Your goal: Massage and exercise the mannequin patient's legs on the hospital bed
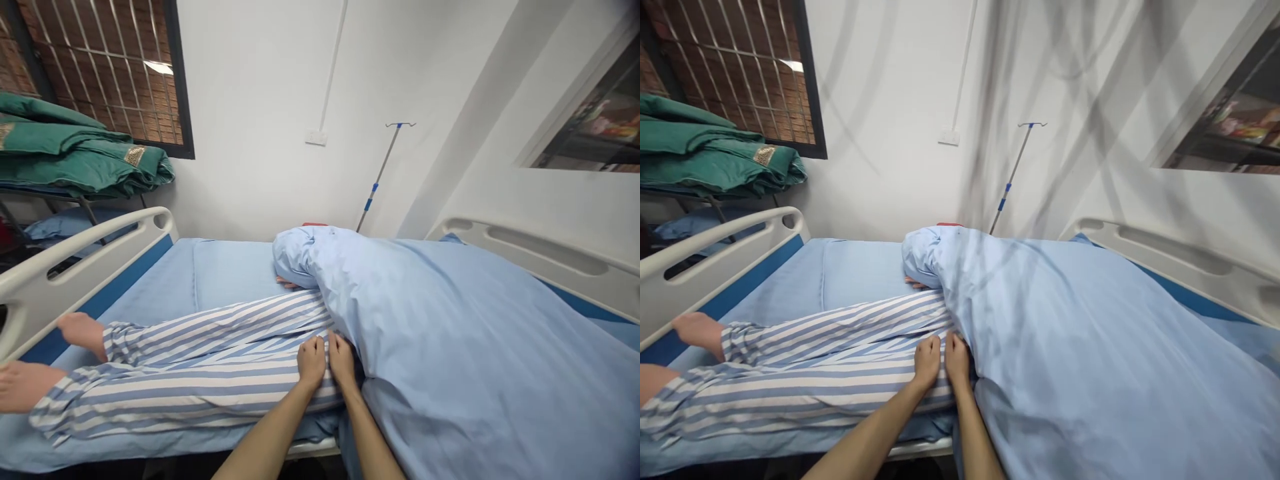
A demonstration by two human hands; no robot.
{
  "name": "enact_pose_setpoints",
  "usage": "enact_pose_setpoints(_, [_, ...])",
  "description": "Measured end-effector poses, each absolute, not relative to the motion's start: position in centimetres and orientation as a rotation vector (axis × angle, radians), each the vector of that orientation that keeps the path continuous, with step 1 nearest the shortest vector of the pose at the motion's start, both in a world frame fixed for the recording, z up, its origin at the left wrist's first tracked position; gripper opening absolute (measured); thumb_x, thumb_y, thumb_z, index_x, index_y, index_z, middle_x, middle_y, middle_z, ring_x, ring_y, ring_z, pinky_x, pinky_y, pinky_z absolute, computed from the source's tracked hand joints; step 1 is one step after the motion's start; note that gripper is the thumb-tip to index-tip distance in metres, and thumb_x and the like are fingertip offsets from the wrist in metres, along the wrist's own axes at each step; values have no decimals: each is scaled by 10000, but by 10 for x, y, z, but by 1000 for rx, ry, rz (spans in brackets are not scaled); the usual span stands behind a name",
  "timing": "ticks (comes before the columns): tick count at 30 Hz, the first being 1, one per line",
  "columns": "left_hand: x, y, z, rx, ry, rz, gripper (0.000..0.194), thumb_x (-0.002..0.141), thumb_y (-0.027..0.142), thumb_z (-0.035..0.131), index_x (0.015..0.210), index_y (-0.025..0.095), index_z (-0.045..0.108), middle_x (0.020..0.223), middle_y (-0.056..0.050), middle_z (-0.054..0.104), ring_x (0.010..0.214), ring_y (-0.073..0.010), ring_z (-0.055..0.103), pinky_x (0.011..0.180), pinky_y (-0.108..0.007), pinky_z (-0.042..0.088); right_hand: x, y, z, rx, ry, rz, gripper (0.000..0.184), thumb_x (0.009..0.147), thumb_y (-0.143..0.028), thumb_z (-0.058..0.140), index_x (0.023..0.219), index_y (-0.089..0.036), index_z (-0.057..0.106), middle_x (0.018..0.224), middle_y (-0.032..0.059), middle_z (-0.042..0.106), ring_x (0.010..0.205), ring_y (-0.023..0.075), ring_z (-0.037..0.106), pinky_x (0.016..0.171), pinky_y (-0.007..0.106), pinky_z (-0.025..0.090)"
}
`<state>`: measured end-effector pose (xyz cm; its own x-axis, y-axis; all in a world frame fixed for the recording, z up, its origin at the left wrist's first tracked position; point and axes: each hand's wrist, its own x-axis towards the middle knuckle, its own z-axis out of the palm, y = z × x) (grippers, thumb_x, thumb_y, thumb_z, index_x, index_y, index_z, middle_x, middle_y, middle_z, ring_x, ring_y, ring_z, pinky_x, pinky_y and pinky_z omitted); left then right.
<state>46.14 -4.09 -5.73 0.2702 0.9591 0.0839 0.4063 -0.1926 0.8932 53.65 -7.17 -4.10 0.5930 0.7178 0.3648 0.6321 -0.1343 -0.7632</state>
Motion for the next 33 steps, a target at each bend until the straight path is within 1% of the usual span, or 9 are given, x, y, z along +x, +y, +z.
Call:
enact_pose_setpoints(5, [461,-42,-57,1690,1197,888,361,837,318,316,578,193,534,676,-46,627,680,-144,511,635,-259,320,541,-75,-58,-1921,-968,83,506,805,-563,268,592,-193,538,639,114,649,562,181,506,573,265,384])
enact_pose_setpoints(9, [431,-31,-57,1619,1098,874,365,804,309,324,480,188,442,496,2,493,551,-117,442,552,-240,293,538,-77,-55,-1962,-976,82,480,787,-544,283,594,-189,543,628,117,640,570,189,496,570,270,382])
enact_pose_setpoints(11, [395,-17,-59,1599,1119,894,360,783,325,347,455,188,401,452,24,423,511,-105,398,523,-232,271,537,-77,-53,-1984,-972,89,477,774,-546,288,585,-190,543,604,112,628,559,191,484,559,276,376])
enact_pose_setpoints(14, [316,11,-63,1583,1206,970,353,752,360,385,443,189,362,436,41,363,495,-93,358,511,-223,260,537,-77,-53,-2017,-968,111,459,762,-537,294,565,-198,532,573,108,610,532,188,464,544,284,367])
enact_pose_setpoints(19, [161,53,-62,1506,1462,1158,357,735,406,380,448,198,339,435,42,330,492,-96,327,506,-223,248,539,-75,-56,-2088,-943,129,448,758,-523,297,579,-198,549,631,140,630,538,198,468,536,299,358])
enact_pose_setpoints(22, [89,67,-56,1496,1553,1206,351,723,412,405,452,198,338,436,42,330,498,-101,333,514,-224,256,540,-74,-57,-2121,-928,153,446,758,-512,306,634,-181,579,700,153,648,590,209,504,553,291,367])
enact_pose_setpoints(25, [44,78,-50,1521,1628,1197,368,735,431,407,459,195,343,439,41,346,502,-105,352,524,-226,273,540,-74,-57,-2153,-927,169,463,760,-507,307,665,-165,605,712,153,651,608,210,517,562,281,372])
enact_pose_setpoints(30, [16,84,-62,1580,1679,1126,387,779,415,384,466,189,359,456,30,381,528,-106,391,561,-223,301,540,-71,-58,-2213,-927,156,483,763,-502,299,675,-164,633,714,160,651,609,220,524,557,285,372])
enact_pose_setpoints(33, [17,80,-79,1651,1839,967,386,795,419,387,495,179,436,511,10,467,570,-120,426,564,-229,274,540,-69,-60,-2241,-921,162,476,765,-496,301,687,-174,642,722,162,651,610,232,538,554,292,373])
